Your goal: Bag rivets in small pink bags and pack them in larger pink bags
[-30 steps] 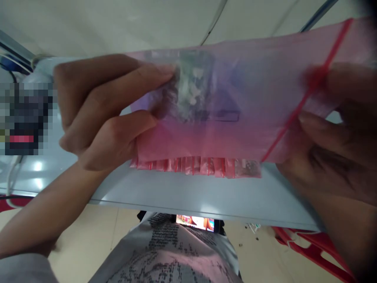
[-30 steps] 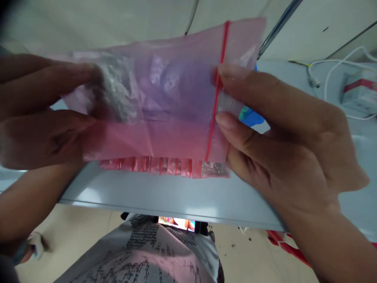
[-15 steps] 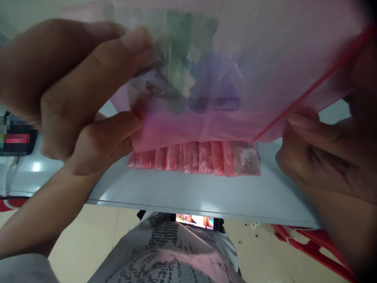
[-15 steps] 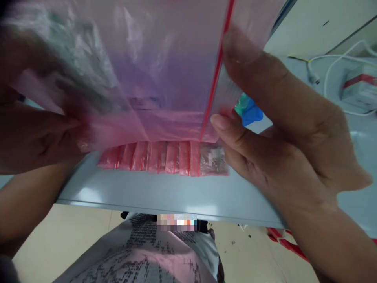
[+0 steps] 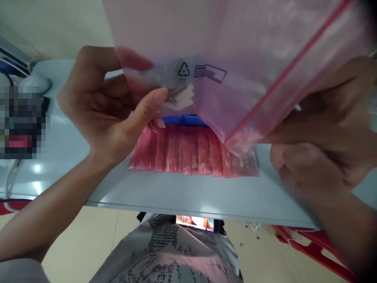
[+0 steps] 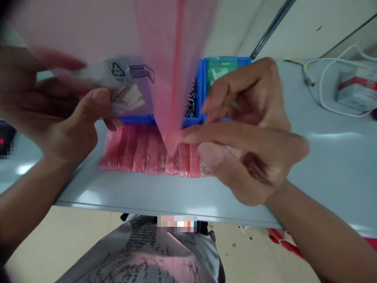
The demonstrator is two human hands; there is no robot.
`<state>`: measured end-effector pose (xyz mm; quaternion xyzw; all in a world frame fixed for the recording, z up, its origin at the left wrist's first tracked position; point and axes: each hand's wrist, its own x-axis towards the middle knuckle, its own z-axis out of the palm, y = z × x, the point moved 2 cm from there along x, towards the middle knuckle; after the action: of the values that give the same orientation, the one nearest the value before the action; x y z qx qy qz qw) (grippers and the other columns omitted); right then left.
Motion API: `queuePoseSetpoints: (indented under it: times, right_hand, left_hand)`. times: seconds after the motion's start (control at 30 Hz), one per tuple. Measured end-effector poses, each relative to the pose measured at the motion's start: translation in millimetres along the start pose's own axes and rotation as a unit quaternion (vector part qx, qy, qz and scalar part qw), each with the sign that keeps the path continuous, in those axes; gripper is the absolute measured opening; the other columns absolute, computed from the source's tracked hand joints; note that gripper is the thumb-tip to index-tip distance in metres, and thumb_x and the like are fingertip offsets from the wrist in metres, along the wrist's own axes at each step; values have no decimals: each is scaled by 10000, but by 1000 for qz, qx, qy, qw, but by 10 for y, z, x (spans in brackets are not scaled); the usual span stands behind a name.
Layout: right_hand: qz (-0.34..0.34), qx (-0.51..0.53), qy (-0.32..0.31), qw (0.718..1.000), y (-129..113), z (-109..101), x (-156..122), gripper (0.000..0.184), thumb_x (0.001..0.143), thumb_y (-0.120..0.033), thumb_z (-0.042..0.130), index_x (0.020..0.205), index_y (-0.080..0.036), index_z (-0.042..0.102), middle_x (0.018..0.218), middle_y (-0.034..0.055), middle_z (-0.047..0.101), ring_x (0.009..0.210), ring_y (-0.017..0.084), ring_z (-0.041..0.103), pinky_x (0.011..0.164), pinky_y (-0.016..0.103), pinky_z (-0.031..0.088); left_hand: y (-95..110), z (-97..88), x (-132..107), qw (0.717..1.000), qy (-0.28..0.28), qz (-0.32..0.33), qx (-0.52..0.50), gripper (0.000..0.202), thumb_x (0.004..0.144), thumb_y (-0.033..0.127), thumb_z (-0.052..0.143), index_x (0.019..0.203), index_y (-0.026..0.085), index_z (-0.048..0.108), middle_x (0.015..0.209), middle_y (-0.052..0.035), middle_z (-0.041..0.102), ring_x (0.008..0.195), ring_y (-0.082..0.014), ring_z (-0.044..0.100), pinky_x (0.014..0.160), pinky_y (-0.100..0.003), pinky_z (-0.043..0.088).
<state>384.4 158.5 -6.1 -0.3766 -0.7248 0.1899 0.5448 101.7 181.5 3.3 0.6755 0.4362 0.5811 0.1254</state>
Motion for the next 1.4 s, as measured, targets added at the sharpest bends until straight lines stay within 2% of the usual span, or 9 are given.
queuePoseSetpoints:
  times: [0.13,0.37,0.5,0.63,0.73,0.83,1.0,1.13,1.4]
  right_hand:
    - [-127,-5,-142,982,-160,185,42,593,971,-164,746,1487,-451,687,1442,51,670,1337,258,675,899,416,706]
    - [-70,-46,-106,991,-196,231,-6,749,906,-80,834,1510,-483,653,1103,-47,845,887,185,803,828,386,731]
    - [-54,-3,-106,993,-183,238,-21,779,900,-39,793,1539,-455,634,1261,-40,834,939,191,825,808,380,736]
    - [-38,25,-26,999,-112,204,19,609,894,-23,747,1366,-407,779,1133,-16,849,907,207,803,701,388,689]
    - [-32,1,28,999,-65,170,39,549,872,-9,752,1265,-383,833,990,-19,836,817,194,765,710,400,652]
    - [-53,-23,16,998,-54,158,41,547,849,10,753,1264,-337,836,972,-10,829,790,180,765,709,375,650]
    - [-144,-158,-50,976,-139,140,2,446,854,11,751,1177,-290,812,1032,4,840,777,157,771,626,300,634]
    - [-219,-243,-134,936,-218,149,-28,277,891,13,761,1068,-199,784,1037,51,838,838,136,783,679,263,627]
    - [-289,-275,-161,903,-200,122,-11,215,951,-49,722,1036,-244,751,1003,6,846,778,96,741,635,239,570]
  left_hand:
    - [7,35,-43,944,-140,-123,-272,333,877,287,928,1139,249,725,877,58,798,690,-108,764,614,-206,674]
    - [118,56,-159,921,-236,-155,-270,397,981,622,738,1127,260,812,883,-11,783,755,-140,754,619,-242,662]
    - [39,6,-47,973,-123,-114,-159,203,871,328,931,1021,256,814,914,35,803,799,-110,758,717,-231,692]
    - [-333,-152,212,993,-12,-81,-90,350,878,414,912,1190,320,784,1041,77,827,945,-169,782,886,-405,742]
    - [-588,-231,330,993,-54,-106,20,789,706,564,1021,1377,293,708,1138,66,826,1107,-273,753,1136,-657,652]
    - [-617,-271,336,986,-70,-39,144,972,692,513,1037,1529,282,600,1477,28,695,1531,-351,475,1428,-641,352]
    - [-487,-199,224,938,-180,163,246,305,1026,420,673,1300,309,749,1104,12,799,1132,-239,725,1296,-513,484]
    - [-440,-133,155,906,-252,168,297,355,1089,477,534,1226,258,777,833,8,770,768,-190,729,1308,-522,506]
    - [-381,-130,209,902,-273,194,273,387,1106,471,513,1075,228,813,1295,-33,815,1253,-240,750,1314,-539,468]
